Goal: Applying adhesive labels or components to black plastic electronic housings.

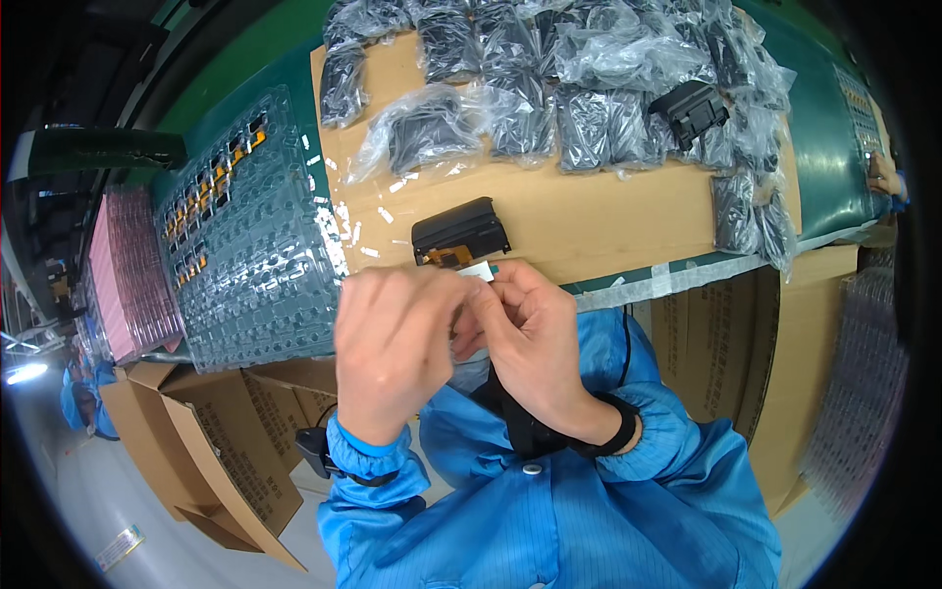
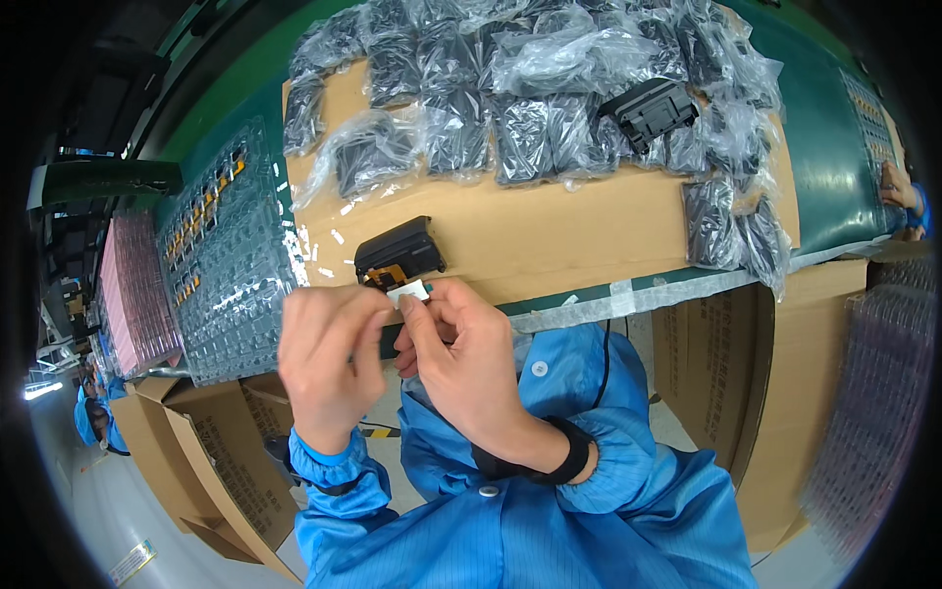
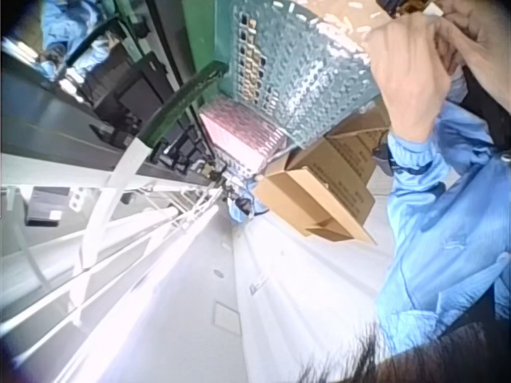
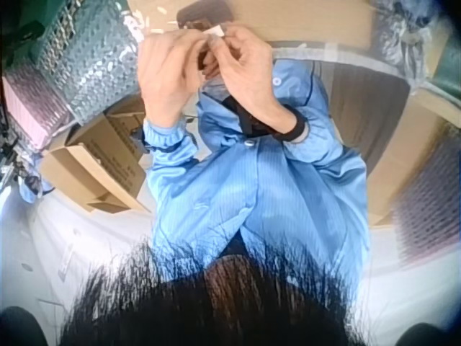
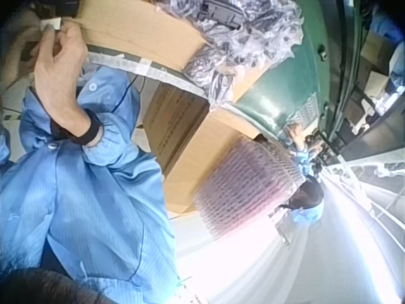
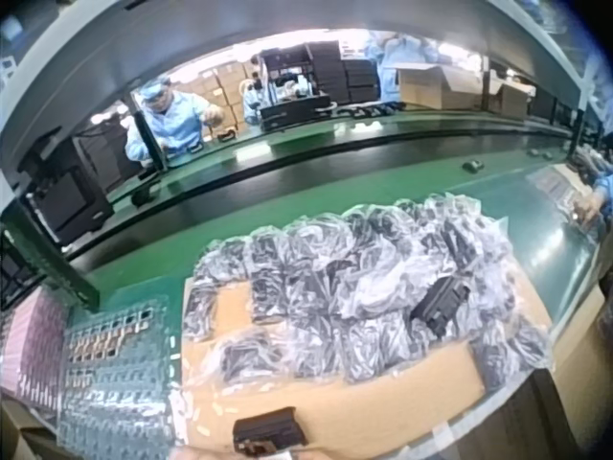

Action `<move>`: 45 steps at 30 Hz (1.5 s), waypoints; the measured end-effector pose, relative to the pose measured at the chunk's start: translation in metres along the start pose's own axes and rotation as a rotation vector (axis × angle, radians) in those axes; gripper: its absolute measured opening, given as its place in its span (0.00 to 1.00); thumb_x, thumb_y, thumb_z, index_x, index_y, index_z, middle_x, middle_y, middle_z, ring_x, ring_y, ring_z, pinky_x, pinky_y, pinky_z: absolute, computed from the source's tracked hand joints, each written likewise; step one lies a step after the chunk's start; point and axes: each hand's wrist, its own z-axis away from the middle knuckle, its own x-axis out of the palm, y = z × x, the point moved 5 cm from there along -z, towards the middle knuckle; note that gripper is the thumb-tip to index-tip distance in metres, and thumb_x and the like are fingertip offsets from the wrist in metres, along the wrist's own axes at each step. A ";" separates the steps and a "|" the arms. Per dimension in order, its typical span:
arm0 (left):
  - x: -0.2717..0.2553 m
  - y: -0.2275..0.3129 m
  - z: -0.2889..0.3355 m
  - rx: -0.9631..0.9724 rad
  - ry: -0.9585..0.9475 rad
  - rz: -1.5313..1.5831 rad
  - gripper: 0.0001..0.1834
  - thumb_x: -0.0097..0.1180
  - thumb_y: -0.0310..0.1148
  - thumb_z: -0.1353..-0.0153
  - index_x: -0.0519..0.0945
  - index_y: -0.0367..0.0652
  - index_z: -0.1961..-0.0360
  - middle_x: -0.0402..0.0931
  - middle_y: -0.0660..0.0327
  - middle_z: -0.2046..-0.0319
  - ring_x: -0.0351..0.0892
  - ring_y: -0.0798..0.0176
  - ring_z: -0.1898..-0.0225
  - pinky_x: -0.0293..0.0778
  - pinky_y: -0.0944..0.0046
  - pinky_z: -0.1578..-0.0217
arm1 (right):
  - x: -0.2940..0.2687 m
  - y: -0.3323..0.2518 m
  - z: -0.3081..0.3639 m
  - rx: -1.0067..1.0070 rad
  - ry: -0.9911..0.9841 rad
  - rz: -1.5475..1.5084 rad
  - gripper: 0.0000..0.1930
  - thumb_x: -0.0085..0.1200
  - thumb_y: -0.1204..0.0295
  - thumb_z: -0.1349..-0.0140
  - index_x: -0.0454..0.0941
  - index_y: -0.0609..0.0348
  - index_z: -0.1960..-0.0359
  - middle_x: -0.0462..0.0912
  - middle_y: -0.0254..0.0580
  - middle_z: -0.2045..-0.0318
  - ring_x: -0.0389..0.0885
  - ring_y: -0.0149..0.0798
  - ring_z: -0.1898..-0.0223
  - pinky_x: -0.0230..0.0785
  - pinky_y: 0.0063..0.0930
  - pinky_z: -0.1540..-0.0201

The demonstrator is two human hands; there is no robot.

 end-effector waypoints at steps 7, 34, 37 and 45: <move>-0.016 -0.030 0.016 -0.355 0.107 -0.361 0.09 0.62 0.21 0.46 0.83 0.38 0.62 0.75 0.53 0.50 0.71 0.50 0.48 0.68 0.55 0.53 | -0.007 -0.007 0.005 0.137 0.039 0.034 0.09 0.59 0.73 0.33 0.75 0.67 0.67 0.81 0.40 0.79 0.78 0.26 0.82 0.70 0.19 0.81; 0.027 -0.004 0.014 -0.909 0.265 1.140 0.10 0.56 0.27 0.32 0.80 0.35 0.52 0.76 0.69 0.69 0.69 0.78 0.67 0.65 0.76 0.64 | -0.024 -0.058 0.029 -1.500 -0.049 1.299 0.16 0.71 0.73 0.50 0.85 0.48 0.58 0.79 0.45 0.50 0.76 0.49 0.46 0.74 0.47 0.48; 0.026 -0.004 0.013 -0.885 0.226 1.157 0.09 0.56 0.27 0.32 0.80 0.36 0.53 0.74 0.70 0.70 0.67 0.79 0.67 0.63 0.77 0.64 | -0.023 -0.061 0.029 -1.539 -0.038 1.260 0.12 0.69 0.72 0.52 0.87 0.46 0.63 0.83 0.42 0.53 0.79 0.46 0.48 0.74 0.43 0.48; 0.022 0.001 0.010 -0.854 0.162 1.121 0.10 0.56 0.26 0.32 0.80 0.35 0.51 0.77 0.67 0.65 0.69 0.79 0.65 0.64 0.77 0.62 | -0.023 -0.088 0.013 -1.214 -0.150 1.047 0.13 0.72 0.72 0.55 0.86 0.55 0.65 0.82 0.48 0.54 0.81 0.49 0.50 0.76 0.42 0.52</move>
